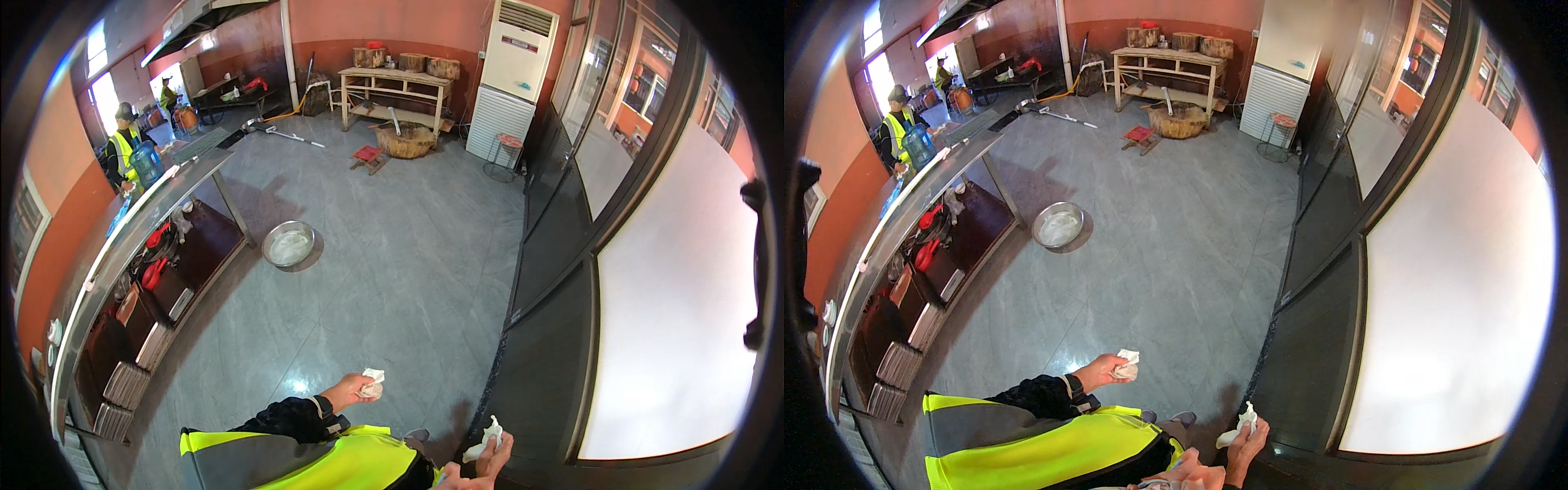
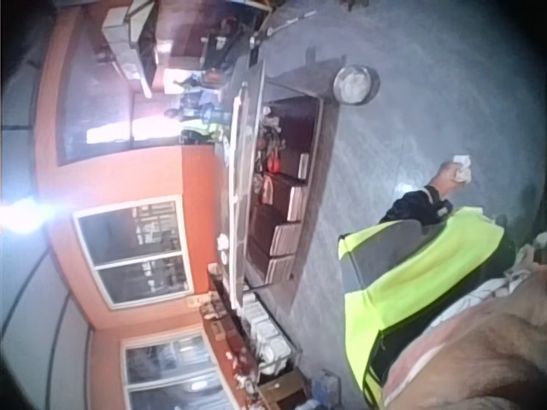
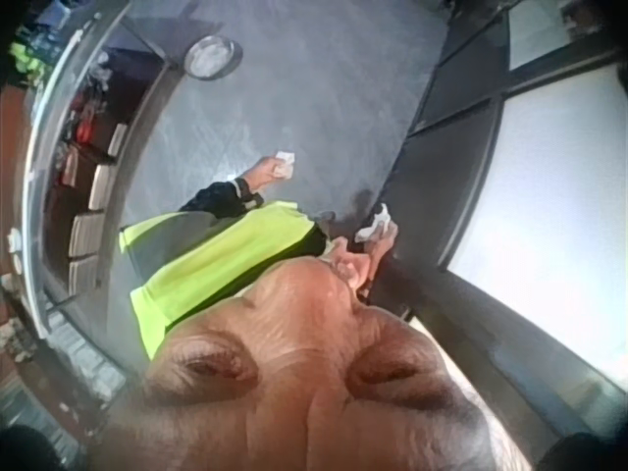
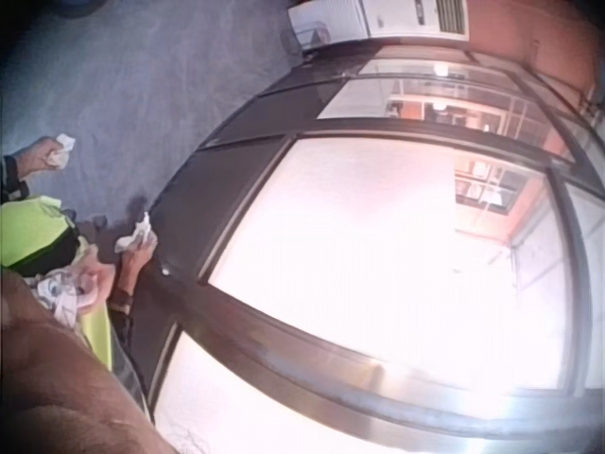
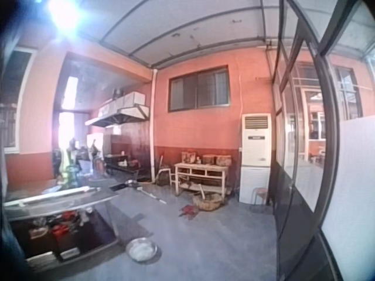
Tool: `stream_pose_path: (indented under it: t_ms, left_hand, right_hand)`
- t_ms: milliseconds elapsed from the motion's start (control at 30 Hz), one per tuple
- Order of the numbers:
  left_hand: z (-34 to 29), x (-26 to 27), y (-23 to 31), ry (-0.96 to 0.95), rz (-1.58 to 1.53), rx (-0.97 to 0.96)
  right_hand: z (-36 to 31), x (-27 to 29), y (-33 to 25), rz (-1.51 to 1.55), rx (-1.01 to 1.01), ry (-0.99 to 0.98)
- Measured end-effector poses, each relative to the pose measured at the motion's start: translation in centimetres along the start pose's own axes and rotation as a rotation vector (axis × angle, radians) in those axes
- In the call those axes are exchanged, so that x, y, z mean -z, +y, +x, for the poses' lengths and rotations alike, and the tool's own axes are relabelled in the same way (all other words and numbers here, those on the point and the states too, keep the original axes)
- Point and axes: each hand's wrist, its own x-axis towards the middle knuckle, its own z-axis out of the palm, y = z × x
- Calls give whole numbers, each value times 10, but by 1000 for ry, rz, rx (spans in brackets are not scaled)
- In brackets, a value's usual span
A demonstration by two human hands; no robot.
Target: The person wipes a red countertop, then a glass door, and finally a stainless steel counter using a cloth. They dip the cloth into a metal basin of soapy water to re-wet it before continuing to wipe the counter.
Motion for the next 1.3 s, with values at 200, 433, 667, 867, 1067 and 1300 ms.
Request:
stream_pose_path:
  t_ms: [200,433,667,867,1067,1300]
  left_hand:
    - [17,-41,1,29,41,-4]
    - [22,-85,-1,-136,132,-23]
    - [11,-72,-4,-256,378,66]
    - [-5,-74,-6,-368,566,172]
    - [-28,-117,2,-689,800,324]
    - [-144,-304,-26,-1433,924,199]
  right_hand:
    - [29,9,32,22,-45,-40]
    - [32,12,22,112,-241,-61]
    - [-37,8,0,426,-398,-158]
    - [-142,-2,-17,415,-528,38]
    - [-219,-26,-94,103,-432,287]
    - [-205,87,-229,-358,-46,624]
